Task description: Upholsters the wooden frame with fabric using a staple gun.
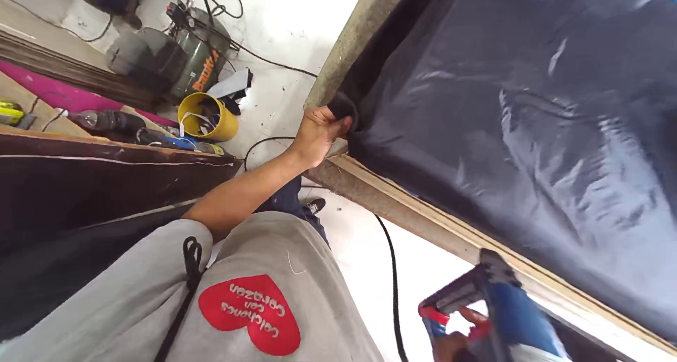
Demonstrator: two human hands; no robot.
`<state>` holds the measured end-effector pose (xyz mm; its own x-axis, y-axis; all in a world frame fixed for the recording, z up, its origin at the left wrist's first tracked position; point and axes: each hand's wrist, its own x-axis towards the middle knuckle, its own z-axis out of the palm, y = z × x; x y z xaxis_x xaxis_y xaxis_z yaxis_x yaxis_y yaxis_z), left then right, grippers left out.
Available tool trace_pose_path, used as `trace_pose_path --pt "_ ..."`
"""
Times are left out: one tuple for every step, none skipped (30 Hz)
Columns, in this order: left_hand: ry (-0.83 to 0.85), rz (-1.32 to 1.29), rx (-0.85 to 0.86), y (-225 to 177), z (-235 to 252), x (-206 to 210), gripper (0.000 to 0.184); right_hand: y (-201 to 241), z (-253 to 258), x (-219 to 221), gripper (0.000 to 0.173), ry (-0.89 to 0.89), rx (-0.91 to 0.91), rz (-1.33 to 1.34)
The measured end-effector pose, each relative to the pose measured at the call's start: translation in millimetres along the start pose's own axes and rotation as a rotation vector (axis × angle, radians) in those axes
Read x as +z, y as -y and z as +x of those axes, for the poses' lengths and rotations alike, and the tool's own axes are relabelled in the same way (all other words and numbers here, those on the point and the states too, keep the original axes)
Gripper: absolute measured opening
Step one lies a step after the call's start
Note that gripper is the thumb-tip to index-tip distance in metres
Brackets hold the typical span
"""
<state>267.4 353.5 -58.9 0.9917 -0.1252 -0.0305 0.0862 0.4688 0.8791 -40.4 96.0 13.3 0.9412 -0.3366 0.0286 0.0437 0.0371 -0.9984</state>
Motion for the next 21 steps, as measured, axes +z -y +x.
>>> trace_pose_path --pt "0.037 0.021 0.010 -1 4 -2 0.023 -1 -4 12 0.054 -0.002 -0.003 -0.094" --pt "0.082 0.050 0.018 -2 8 -5 0.022 -4 -7 25 0.051 -0.004 -0.028 -0.198" --pt "0.132 0.083 0.022 -4 13 -8 0.021 -7 -9 39 0.048 0.007 -0.065 -0.290" --pt "0.186 0.115 0.024 -6 18 -12 0.020 -8 -8 54 0.049 0.040 -0.113 -0.389" --pt "0.243 0.144 0.027 -7 23 -15 0.019 -8 -6 72 0.052 0.086 -0.157 -0.469" --pt "0.304 0.161 0.033 -8 30 -19 0.019 -8 -3 91 0.058 0.124 -0.191 -0.529" --pt "0.366 0.169 0.036 -8 38 -21 0.019 -11 0 111 0.063 0.130 -0.220 -0.580" --pt "0.429 0.169 0.031 -8 46 -24 0.018 -14 2 132 0.065 0.119 -0.233 -0.628" --pt "0.494 0.175 0.024 -9 53 -26 0.017 -17 3 153 0.065 0.101 -0.234 -0.683" --pt "0.554 0.180 0.021 -9 60 -28 0.017 -19 4 173 0.063 0.091 -0.224 -0.761" --pt "0.610 0.184 0.028 -9 67 -30 0.016 -21 6 194 0.061 0.087 -0.215 -0.855" --pt "0.662 0.175 0.034 -8 72 -33 0.016 -24 9 214 0.059 0.077 -0.207 -0.942" --pt "0.709 0.155 0.035 -6 76 -35 0.016 -27 12 235 0.056 0.060 -0.189 -1.012" --pt "0.751 0.132 0.037 -4 81 -35 0.016 -31 17 254 0.055 0.036 -0.170 -1.069" --pt "0.780 0.118 0.035 -4 86 -34 0.016 -34 23 272 0.055 0.002 -0.147 -1.107" --pt "0.800 0.104 0.026 -4 88 -34 0.015 -37 28 289 0.055 -0.036 -0.125 -1.132" --pt "0.810 0.087 0.006 -4 89 -34 0.016 -39 33 303 0.055 -0.074 -0.108 -1.165" --pt "0.813 0.068 -0.021 -4 90 -33 0.016 -41 39 314 0.054 -0.115 -0.098 -1.203" --pt "0.818 0.052 -0.042 -4 93 -32 0.017 -45 44 323 0.054 -0.160 -0.090 -1.244" --pt "0.824 0.034 -0.060 -2 95 -32 0.016 -47 48 331 0.055 -0.199 -0.071 -1.286" --pt "0.830 0.026 -0.071 -1 96 -31 0.016 -49 51 338 0.055 -0.227 -0.040 -1.322"
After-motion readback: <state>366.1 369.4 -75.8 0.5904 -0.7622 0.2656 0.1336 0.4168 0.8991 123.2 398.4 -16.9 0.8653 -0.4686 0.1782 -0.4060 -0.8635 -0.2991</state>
